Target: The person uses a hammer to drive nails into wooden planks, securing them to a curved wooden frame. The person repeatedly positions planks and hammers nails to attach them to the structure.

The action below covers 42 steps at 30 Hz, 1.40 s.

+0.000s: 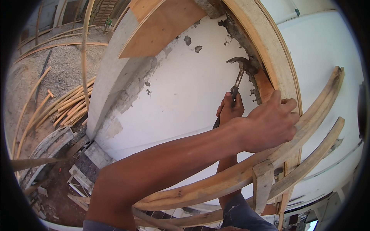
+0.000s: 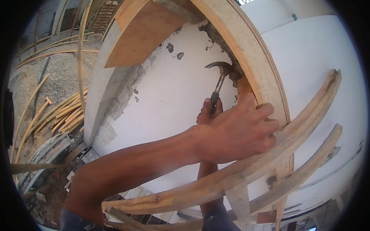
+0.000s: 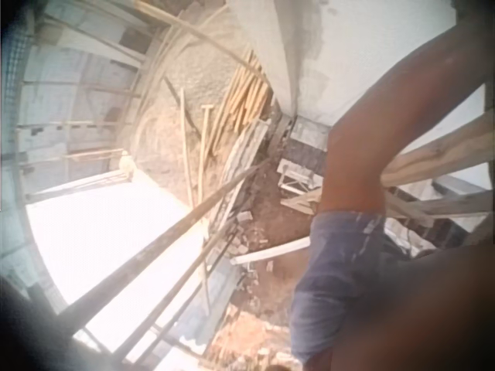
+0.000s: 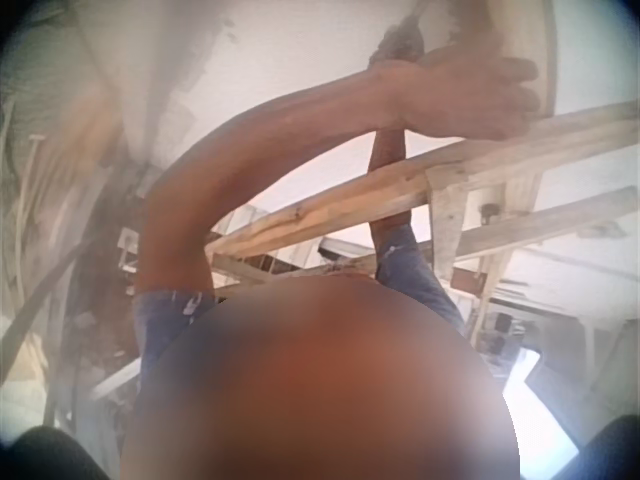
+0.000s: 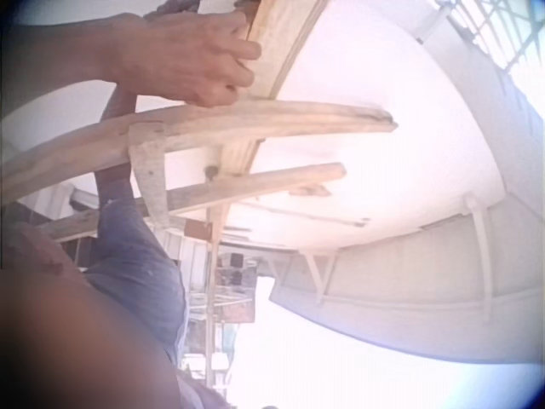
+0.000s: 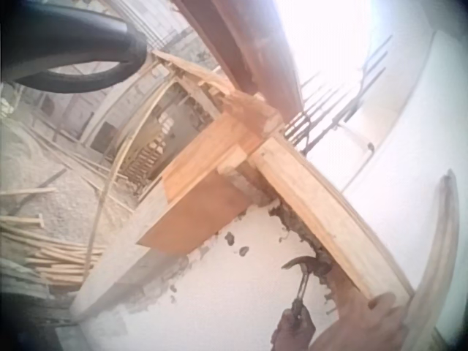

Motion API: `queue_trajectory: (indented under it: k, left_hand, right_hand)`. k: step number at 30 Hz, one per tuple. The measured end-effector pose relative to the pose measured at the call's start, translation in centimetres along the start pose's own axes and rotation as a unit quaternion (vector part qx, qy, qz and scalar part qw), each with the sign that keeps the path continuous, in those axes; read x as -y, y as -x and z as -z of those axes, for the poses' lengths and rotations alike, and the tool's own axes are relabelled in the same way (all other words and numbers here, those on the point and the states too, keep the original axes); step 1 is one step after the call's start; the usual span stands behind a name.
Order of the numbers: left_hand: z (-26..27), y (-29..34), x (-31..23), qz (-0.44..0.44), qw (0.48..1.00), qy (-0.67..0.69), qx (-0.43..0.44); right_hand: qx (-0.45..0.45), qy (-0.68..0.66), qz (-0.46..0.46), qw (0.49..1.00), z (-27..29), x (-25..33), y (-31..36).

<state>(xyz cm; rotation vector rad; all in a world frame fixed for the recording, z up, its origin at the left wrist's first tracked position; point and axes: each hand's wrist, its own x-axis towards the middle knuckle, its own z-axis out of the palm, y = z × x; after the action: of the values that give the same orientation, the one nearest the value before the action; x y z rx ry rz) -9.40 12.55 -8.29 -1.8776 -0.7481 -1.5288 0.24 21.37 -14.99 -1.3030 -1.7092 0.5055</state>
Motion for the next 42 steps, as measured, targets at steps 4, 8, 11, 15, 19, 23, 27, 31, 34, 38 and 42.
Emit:
queue_trajectory:
  k: [4, 8, 11, 15, 19, 23, 27, 31, 34, 38, 42]
  left_hand:
    - [0.0, 0.0, 0.1, -0.005, 1.000, -0.001, -0.002]
    - [-0.1, 0.1, 0.2, -0.005, 1.000, -0.003, -0.005]
    - [-0.1, 0.0, 0.2, -0.004, 1.000, 0.005, -0.014]
    - [-0.3, 0.0, 0.0, 0.004, 1.000, -0.002, -0.029]
    - [-0.5, 0.0, 0.1, 0.005, 1.000, 0.000, -0.017]
    - [-0.3, 0.1, 0.3, 0.003, 1.000, -0.004, -0.022]
    - [0.2, 0.1, 0.2, 0.005, 1.000, 0.002, -0.012]
    - [0.5, 0.3, -0.2, 0.019, 1.000, -0.021, 0.005]
    - [0.5, 0.2, -0.2, 0.020, 1.000, -0.023, 0.007]
    - [0.3, 0.1, -0.1, 0.017, 1.000, -0.022, 0.007]
    - [0.3, -0.1, -0.1, 0.017, 1.000, -0.010, 0.011]
  right_hand:
    - [0.010, -0.004, 0.002, 1.000, -0.6, 0.4, 0.3]
    - [-0.001, -0.027, 0.014, 1.000, -1.0, 0.5, 0.0]
    - [0.000, 0.030, 0.041, 0.999, -0.7, 0.8, -0.2]
    - [-0.007, -0.044, -0.018, 0.999, -0.2, 1.0, 0.1]
    - [0.047, 0.080, 0.060, 0.994, 0.1, 1.2, 0.0]
    - [-0.026, -0.047, -0.024, 0.998, 0.1, 1.6, -0.5]
    - [-0.017, -0.023, 0.007, 1.000, -1.1, 1.5, 0.1]
    - [0.058, 0.035, 0.035, 0.997, -1.1, 1.3, 1.4]
    - [0.024, 0.066, 0.022, 0.997, -0.2, 1.1, 1.0]
    - [0.006, 0.003, 0.045, 0.999, 0.5, 0.4, -0.4]
    - [0.014, 0.047, 0.077, 0.996, 0.7, 0.0, -0.7]
